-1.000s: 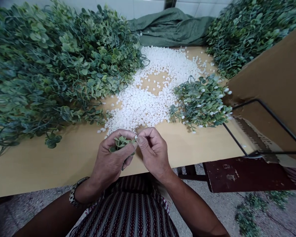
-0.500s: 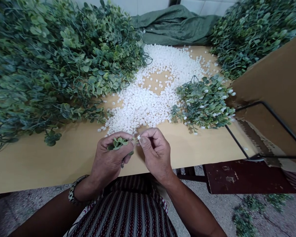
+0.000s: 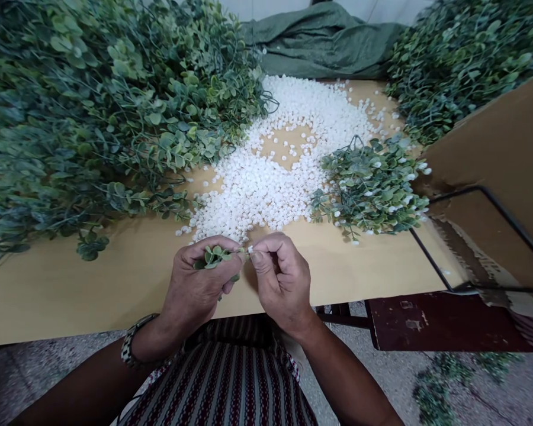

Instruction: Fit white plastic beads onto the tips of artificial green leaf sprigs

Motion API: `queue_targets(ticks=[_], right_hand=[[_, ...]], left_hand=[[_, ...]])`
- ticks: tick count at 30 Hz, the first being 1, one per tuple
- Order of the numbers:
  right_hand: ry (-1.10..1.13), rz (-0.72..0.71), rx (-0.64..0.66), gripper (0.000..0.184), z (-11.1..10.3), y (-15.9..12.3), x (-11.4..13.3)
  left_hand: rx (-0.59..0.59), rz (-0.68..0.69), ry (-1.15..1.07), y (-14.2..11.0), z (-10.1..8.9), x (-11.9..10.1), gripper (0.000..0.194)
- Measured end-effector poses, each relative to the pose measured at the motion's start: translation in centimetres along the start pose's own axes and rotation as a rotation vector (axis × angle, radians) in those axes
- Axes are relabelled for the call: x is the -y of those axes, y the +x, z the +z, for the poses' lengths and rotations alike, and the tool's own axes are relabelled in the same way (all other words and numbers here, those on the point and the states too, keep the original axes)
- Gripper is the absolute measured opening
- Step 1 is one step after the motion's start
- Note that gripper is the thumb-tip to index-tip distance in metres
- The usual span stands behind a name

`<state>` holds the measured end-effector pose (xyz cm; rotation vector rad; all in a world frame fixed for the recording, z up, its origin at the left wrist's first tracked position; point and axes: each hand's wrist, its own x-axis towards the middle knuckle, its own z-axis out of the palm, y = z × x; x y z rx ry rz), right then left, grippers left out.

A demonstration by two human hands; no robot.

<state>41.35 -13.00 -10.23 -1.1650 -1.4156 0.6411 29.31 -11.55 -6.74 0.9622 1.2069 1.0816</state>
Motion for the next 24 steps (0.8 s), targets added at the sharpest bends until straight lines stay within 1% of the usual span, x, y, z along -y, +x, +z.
queue_targets(ticks=[3,6,10,14,19,24], right_hand=[[-0.051,-0.095,-0.017,0.011,0.02,-0.14,-0.17],[-0.095,-0.142,-0.028,0.015,0.09,-0.30,-0.22],[-0.117,-0.138,-0.042,0.016,0.12,-0.51,-0.19],[-0.091,-0.110,-0.046,0.014,0.05,-0.58,-0.27],[-0.042,-0.118,-0.034,0.014,-0.06,-0.33,-0.48],[0.011,-0.119,-0.013,0.015,-0.18,-0.13,-0.48]], left_hand=[[-0.016,0.019,0.024,-0.10,0.07,0.11,0.013],[-0.024,0.039,0.044,-0.21,0.15,0.18,0.013],[-0.013,0.074,0.047,-0.18,0.23,0.22,0.013],[0.014,0.115,0.045,-0.02,0.23,0.34,0.014],[0.052,0.211,0.030,0.09,0.15,0.53,0.017],[0.071,0.215,0.019,0.18,0.05,0.42,0.016]])
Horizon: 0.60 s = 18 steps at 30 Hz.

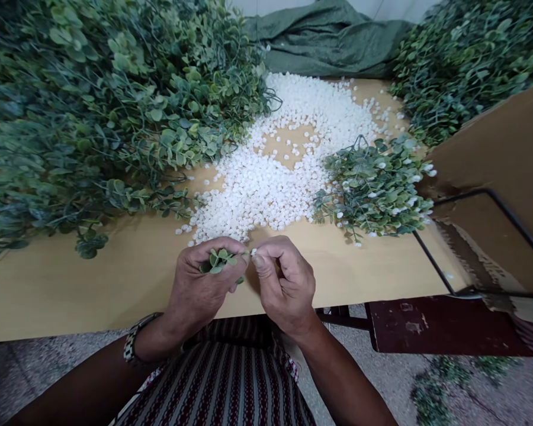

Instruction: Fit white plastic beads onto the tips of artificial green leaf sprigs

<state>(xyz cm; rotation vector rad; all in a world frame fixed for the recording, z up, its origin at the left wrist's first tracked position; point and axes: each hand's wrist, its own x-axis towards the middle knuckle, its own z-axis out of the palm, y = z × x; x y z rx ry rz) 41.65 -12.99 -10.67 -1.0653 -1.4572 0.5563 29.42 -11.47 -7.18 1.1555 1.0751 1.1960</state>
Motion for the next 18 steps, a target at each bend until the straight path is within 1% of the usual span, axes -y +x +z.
queue_targets(ticks=[3,9,14,18], right_hand=[[-0.011,-0.019,0.034,0.016,-0.3,0.1,0.0],[-0.102,-0.104,0.135,0.018,-1.2,0.7,0.0],[-0.165,-0.225,0.129,0.020,-1.4,0.9,0.1],[-0.229,-0.293,0.132,0.021,-1.5,0.8,-0.1]], left_hand=[[0.026,0.003,0.005,0.1,0.0,0.0,0.017],[0.054,0.010,0.027,0.0,0.0,0.5,0.015],[0.049,0.000,0.040,0.0,0.1,0.3,0.013],[0.038,-0.002,0.045,0.0,0.2,0.1,0.012]])
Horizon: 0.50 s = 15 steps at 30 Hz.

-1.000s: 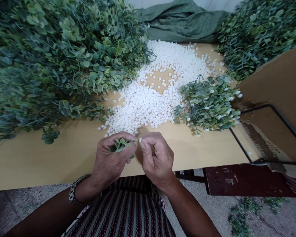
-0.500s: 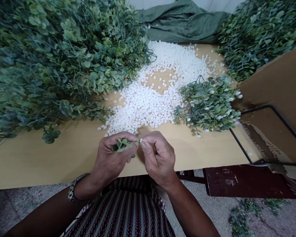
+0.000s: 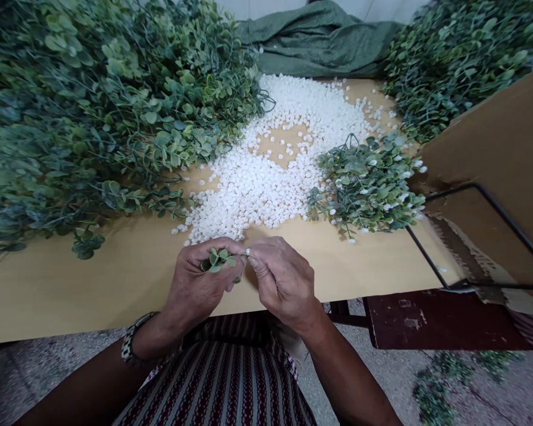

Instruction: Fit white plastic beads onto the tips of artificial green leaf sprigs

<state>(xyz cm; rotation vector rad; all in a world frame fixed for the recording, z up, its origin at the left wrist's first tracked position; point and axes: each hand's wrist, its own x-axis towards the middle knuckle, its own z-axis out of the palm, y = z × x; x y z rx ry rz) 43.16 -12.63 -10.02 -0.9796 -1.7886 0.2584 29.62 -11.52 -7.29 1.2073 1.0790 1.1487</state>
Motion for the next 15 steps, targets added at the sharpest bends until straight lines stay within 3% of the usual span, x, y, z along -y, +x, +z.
queue_targets(ticks=[7,13,15], right_hand=[[-0.054,-0.074,0.023,0.024,-0.2,-0.1,-0.4],[0.137,0.238,-0.021,0.018,-0.9,-0.4,-0.1],[0.157,0.278,-0.033,0.019,-1.0,-0.4,0.1]], left_hand=[[0.024,0.053,0.039,0.3,0.1,0.0,0.015],[0.091,-0.057,0.004,0.5,-0.1,-0.6,0.010],[0.086,-0.106,-0.006,0.4,-0.1,-0.6,0.008]])
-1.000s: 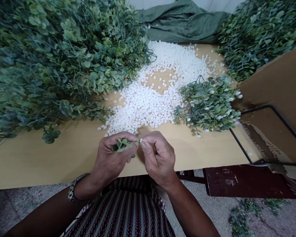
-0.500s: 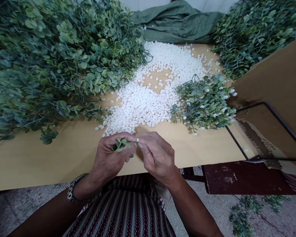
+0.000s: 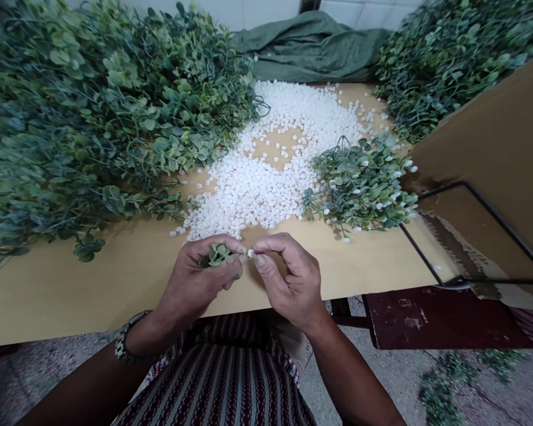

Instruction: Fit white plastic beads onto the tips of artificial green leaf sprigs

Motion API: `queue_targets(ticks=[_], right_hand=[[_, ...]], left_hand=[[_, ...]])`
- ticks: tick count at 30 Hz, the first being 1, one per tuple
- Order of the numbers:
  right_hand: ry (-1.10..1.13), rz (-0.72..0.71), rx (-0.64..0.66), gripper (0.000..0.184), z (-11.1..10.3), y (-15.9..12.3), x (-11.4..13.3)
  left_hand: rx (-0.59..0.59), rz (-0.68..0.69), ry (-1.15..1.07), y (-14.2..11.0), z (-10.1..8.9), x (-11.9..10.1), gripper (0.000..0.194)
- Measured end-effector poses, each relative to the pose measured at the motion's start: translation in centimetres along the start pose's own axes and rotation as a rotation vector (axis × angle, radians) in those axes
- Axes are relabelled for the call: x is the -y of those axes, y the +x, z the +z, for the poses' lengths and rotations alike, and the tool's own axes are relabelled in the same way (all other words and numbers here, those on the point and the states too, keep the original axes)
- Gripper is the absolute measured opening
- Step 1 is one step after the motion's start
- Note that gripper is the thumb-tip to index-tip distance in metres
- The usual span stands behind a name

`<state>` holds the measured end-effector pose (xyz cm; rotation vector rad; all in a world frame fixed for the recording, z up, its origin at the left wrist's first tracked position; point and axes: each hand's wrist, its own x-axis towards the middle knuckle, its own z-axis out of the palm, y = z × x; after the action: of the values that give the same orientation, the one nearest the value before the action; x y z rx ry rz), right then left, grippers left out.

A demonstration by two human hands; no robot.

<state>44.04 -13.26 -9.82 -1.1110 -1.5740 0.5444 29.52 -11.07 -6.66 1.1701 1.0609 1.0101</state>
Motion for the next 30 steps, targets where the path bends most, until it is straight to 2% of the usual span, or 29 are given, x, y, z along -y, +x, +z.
queue_targets(ticks=[3,7,14,16,19,21,25,27,30], right_hand=[[-0.046,-0.106,0.007,0.024,0.1,-0.1,0.2],[-0.141,-0.244,-0.049,0.034,0.6,-0.4,0.1],[-0.227,-0.308,-0.073,0.049,1.3,-1.4,-0.3],[-0.227,-0.301,-0.041,0.047,0.9,-1.1,-0.2],[-0.180,-0.216,0.036,0.039,-0.2,0.2,0.6],[-0.132,-0.158,0.065,0.031,-0.8,1.3,1.3],[-0.049,-0.140,0.196,0.010,-0.9,2.4,2.1],[-0.051,-0.114,0.203,0.010,-0.7,2.3,2.0],[-0.056,-0.065,0.149,0.009,-0.6,1.7,1.7]], left_hand=[[-0.029,-0.039,-0.033,-0.1,0.2,0.1,0.006],[-0.056,-0.048,-0.076,-0.3,0.6,0.4,0.009],[-0.093,-0.059,-0.078,-0.2,0.8,0.6,0.009],[-0.072,-0.060,-0.040,-0.1,0.7,0.5,0.010],[-0.002,-0.058,0.069,0.1,0.3,0.0,0.009],[0.049,-0.028,0.167,0.2,0.2,-0.2,0.009],[0.083,0.048,0.310,0.0,0.1,-0.5,0.022],[0.084,0.054,0.292,-0.4,0.0,-0.5,0.018],[0.108,0.009,0.118,-0.9,-0.4,-0.2,0.005]])
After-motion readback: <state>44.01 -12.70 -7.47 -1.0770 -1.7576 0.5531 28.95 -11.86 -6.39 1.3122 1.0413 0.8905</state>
